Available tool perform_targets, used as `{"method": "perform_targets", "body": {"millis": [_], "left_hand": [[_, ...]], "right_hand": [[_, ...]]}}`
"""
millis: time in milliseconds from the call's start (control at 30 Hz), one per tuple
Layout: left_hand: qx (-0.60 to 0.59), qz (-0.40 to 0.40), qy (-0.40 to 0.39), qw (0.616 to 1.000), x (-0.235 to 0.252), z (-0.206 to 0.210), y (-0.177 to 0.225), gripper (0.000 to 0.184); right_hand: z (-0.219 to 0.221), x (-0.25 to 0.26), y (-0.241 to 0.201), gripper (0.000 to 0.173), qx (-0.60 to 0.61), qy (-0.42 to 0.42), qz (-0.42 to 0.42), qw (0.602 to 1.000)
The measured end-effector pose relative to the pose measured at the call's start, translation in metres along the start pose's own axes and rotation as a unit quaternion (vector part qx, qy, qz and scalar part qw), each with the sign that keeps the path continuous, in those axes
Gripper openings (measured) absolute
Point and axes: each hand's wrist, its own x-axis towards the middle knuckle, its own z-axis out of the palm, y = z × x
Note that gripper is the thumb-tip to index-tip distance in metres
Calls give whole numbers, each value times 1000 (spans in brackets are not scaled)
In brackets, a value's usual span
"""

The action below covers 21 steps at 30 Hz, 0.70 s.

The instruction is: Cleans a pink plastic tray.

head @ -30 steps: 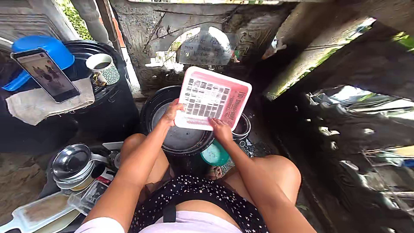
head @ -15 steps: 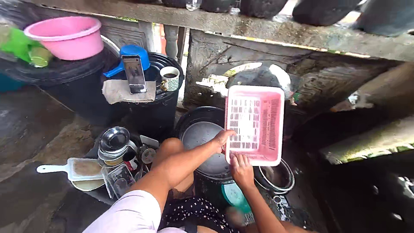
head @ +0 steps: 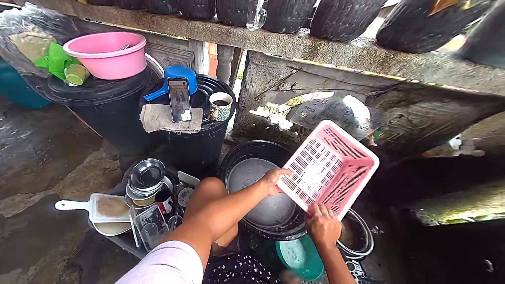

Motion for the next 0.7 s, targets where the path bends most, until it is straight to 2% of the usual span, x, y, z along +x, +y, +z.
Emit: {"method": "perform_targets", "body": {"millis": [67, 100, 167, 200, 233, 300, 333, 367, 400, 467, 533, 600, 667, 700], "left_hand": [[-38, 10, -14, 999, -3, 9, -18, 74], [-31, 24, -12, 999, -5, 17, -29, 83], [-26, 70, -7, 997, -10, 24, -41, 64], [-26, 79, -2, 997, -9, 22, -39, 50], [-27, 75, 8, 997, -9, 17, -31, 34], [-16, 44, 1, 999, -11, 5, -11, 29], [2, 50, -8, 999, -11, 0, -5, 27], [22, 68, -20, 997, -11, -4, -2, 24], [40, 83, -23, 996, -13, -5, 1, 23], [63, 96, -10, 993, -13, -3, 1, 29], [77, 94, 5, 993, -9, -1, -9, 40], [92, 88, 13, 992, -5, 1, -24, 44], [121, 76, 16, 990, -7, 2, -29, 42], [132, 73, 13, 988, -10, 2, -24, 41]], "right_hand": [[-11, 26, -33, 25, 16, 30, 72, 997], [-15, 40, -54, 30, 36, 37, 116, 992], [-15, 54, -93, 29, 73, 52, 165, 982], [-11, 53, -103, 29, 84, 58, 151, 983], [-4, 47, -104, 30, 93, 65, 104, 988], [17, 30, -76, 30, 99, 79, -50, 991], [23, 22, -53, 32, 97, 72, -103, 987], [27, 15, -29, 36, 78, 62, -110, 989], [26, 9, -7, 38, 56, 47, -74, 995], [22, 1, 13, 43, 28, -19, 74, 997], [19, 6, -8, 49, 26, -91, 162, 982], [10, 14, -61, 46, 68, -125, 154, 978], [6, 14, -103, 37, 94, -100, 101, 985], [9, 14, -106, 35, 103, -74, 70, 989]]}}
